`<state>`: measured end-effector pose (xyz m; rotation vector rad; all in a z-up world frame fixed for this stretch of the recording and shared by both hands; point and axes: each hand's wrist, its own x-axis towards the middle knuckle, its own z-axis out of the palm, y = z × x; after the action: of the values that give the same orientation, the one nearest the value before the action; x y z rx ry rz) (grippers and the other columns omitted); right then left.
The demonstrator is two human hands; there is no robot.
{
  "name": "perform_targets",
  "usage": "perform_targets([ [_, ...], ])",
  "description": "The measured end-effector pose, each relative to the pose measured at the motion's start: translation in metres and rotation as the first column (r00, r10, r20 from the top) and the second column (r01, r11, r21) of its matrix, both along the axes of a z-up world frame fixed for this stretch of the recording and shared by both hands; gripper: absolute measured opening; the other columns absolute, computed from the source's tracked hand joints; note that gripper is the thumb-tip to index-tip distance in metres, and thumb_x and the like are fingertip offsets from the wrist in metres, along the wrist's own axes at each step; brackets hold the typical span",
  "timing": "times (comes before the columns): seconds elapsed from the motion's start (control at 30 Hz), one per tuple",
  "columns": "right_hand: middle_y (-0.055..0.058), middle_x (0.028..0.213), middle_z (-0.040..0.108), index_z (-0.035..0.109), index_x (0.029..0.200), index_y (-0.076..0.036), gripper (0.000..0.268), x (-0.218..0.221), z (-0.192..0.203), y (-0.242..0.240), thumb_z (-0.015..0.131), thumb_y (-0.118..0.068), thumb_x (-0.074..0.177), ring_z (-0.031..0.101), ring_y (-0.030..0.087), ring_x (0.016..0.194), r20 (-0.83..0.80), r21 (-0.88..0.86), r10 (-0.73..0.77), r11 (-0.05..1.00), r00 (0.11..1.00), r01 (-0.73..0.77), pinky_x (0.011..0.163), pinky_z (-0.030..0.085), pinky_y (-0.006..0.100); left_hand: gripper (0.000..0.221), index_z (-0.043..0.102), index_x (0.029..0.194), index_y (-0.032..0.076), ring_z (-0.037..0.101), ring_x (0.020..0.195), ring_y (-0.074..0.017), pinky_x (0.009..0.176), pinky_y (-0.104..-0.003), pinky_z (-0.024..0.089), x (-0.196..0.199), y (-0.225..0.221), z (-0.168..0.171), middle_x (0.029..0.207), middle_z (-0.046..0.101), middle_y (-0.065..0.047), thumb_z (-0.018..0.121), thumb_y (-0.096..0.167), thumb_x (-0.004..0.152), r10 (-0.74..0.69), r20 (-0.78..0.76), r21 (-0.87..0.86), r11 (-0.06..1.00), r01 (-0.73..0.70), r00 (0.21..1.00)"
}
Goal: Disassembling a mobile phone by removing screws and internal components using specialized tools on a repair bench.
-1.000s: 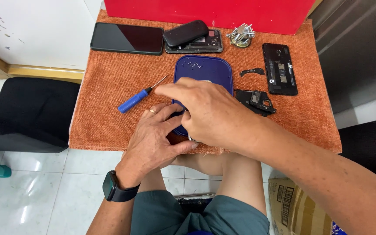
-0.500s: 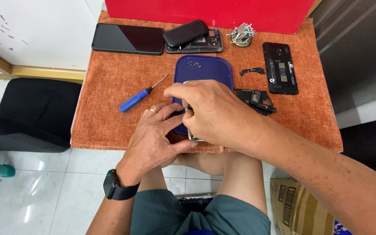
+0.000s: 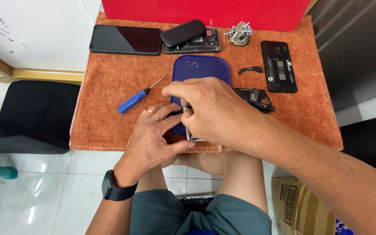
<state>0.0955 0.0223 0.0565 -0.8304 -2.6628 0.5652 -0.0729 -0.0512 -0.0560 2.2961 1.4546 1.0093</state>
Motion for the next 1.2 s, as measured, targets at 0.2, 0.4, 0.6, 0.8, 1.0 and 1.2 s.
perform_targets([
  [0.2,0.002,0.084,0.07,0.072,0.12,-0.013,0.051,0.017,0.032,0.014,0.06,0.003,0.073,0.068,0.024,0.077,-0.067,0.069,-0.096,0.993,0.993,0.1,0.07,0.051,0.04,0.055,0.073,0.126,0.013,0.059,0.124,-0.0281,0.107,-0.043,0.041,-0.007,0.004,0.005,0.134,0.067,-0.008,0.083,0.04,0.079,0.092,0.156,-0.159,0.985,-0.067,0.983],
  [0.4,0.005,0.09,0.075,0.072,0.119,-0.003,0.046,0.043,0.029,0.057,0.059,0.01,0.077,0.072,0.019,0.083,-0.273,0.163,-0.164,0.963,0.948,0.214,0.074,0.057,0.033,0.039,0.073,0.119,0.003,0.075,0.093,-0.0279,0.079,-0.042,0.055,-0.002,0.056,0.044,0.113,0.077,-0.012,0.074,0.029,0.09,0.146,0.055,-0.048,0.989,-0.143,0.988],
  [0.6,-0.003,0.084,0.073,0.074,0.116,-0.008,0.046,0.047,0.005,0.092,0.06,0.006,0.074,0.068,0.011,0.076,-0.384,-0.028,-0.307,0.947,0.871,0.321,0.07,0.054,0.025,0.027,0.064,0.087,0.01,0.065,0.073,-0.033,0.064,-0.047,0.044,0.016,0.143,0.044,0.082,0.069,-0.007,0.075,0.035,0.086,0.07,-0.172,-0.155,0.983,-0.097,0.983],
  [0.8,-0.005,0.085,0.075,0.074,0.118,-0.012,0.049,0.056,-0.017,0.117,0.061,0.006,0.075,0.068,0.008,0.074,-0.36,-0.103,-0.378,0.925,0.853,0.366,0.059,0.053,0.023,0.018,0.075,0.078,0.017,0.07,0.071,-0.0356,0.059,-0.048,0.048,0.023,0.18,0.019,0.077,0.076,-0.009,0.071,0.029,0.091,0.049,-0.242,-0.073,0.995,-0.069,0.969],
  [1.0,0.005,0.095,0.075,0.069,0.124,-0.005,0.044,0.093,-0.006,0.089,0.06,0.007,0.083,0.066,0.012,0.073,-0.449,-0.075,-0.349,0.932,0.823,0.354,0.052,0.048,0.025,0.017,0.075,0.078,0.016,0.07,0.079,-0.0376,0.066,-0.053,0.051,0.016,0.192,0.02,0.087,0.077,-0.006,0.069,0.027,0.09,0.077,-0.487,-0.019,0.995,-0.098,0.87],
  [1.2,0.011,0.115,0.076,0.067,0.121,-0.006,0.024,0.15,0.014,-0.036,0.056,-0.014,0.102,0.077,0.025,0.099,-0.401,0.007,-0.369,0.914,0.839,0.405,0.085,0.065,0.038,0.02,0.082,0.102,0.028,0.075,0.086,-0.034,0.073,-0.048,0.061,0.004,0.2,0.012,0.086,0.078,-0.005,0.07,0.04,0.091,0.061,-0.587,-0.108,0.982,-0.153,0.807],
])
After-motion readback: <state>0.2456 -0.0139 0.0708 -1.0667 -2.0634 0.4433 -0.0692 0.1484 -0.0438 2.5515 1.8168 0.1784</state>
